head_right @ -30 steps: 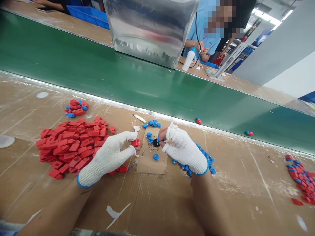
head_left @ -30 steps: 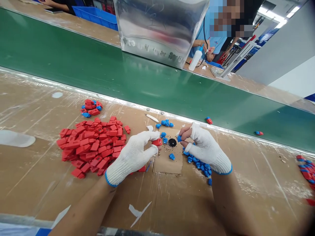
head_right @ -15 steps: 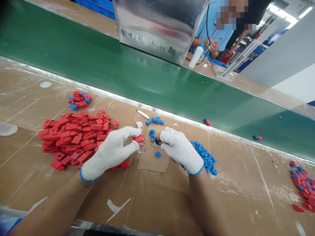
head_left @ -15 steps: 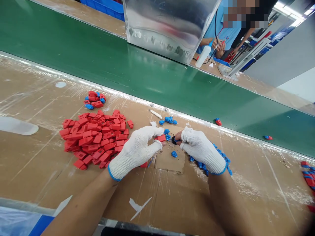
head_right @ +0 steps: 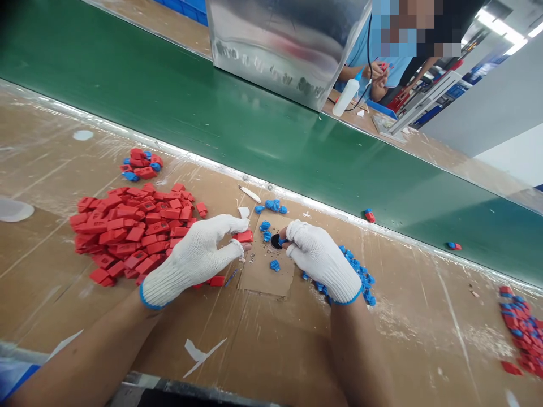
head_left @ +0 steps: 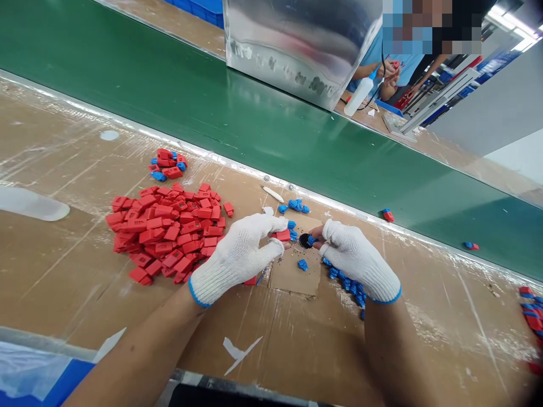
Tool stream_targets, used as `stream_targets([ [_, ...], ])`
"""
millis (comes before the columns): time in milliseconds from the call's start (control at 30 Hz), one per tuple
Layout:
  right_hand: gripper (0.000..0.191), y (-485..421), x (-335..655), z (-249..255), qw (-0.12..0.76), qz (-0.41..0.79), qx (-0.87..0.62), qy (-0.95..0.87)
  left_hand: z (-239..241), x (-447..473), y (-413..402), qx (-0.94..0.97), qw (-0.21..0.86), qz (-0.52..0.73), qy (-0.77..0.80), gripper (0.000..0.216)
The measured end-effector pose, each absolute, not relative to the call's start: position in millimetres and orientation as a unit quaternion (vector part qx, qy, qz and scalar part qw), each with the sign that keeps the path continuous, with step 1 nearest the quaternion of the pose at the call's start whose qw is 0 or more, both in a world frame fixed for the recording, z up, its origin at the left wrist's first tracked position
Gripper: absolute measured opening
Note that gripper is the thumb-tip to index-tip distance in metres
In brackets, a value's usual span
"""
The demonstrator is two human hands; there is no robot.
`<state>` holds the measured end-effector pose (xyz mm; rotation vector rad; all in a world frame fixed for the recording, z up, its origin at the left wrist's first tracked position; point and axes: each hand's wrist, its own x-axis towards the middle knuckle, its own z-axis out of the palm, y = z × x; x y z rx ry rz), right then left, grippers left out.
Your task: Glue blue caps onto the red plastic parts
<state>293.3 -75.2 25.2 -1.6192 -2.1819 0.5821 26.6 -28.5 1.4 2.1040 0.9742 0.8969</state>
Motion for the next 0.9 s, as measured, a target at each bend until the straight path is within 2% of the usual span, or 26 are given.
stream_targets([
  [167, 0.023, -75, 291, 24, 0.163, 0.203, -0.592, -0.763, 3, 27, -28, 0.801, 0.327, 0.338, 0.370, 0.030],
  [267, 0.017, -78, 292, 30, 0.186, 0.208, -0.601, -0.749, 4, 27, -27, 0.796, 0.342, 0.335, 0.370, 0.029],
  [400, 0.003, -86, 292, 43, 0.317, 0.202, -0.580, -0.723, 3, 29, -30, 0.768, 0.389, 0.343, 0.376, 0.031],
  [567, 0.025, -97, 279, 52, 0.493, 0.205, -0.504, -0.679, -2, 38, -41, 0.703, 0.456, 0.391, 0.381, 0.028],
  [700, 0.029, -102, 260, 52, 0.547, 0.244, -0.459, -0.657, 0, 45, -49, 0.656, 0.520, 0.417, 0.355, 0.019],
  [900, 0.030, -102, 242, 45, 0.563, 0.295, -0.427, -0.643, 7, 48, -55, 0.614, 0.573, 0.430, 0.332, 0.011],
])
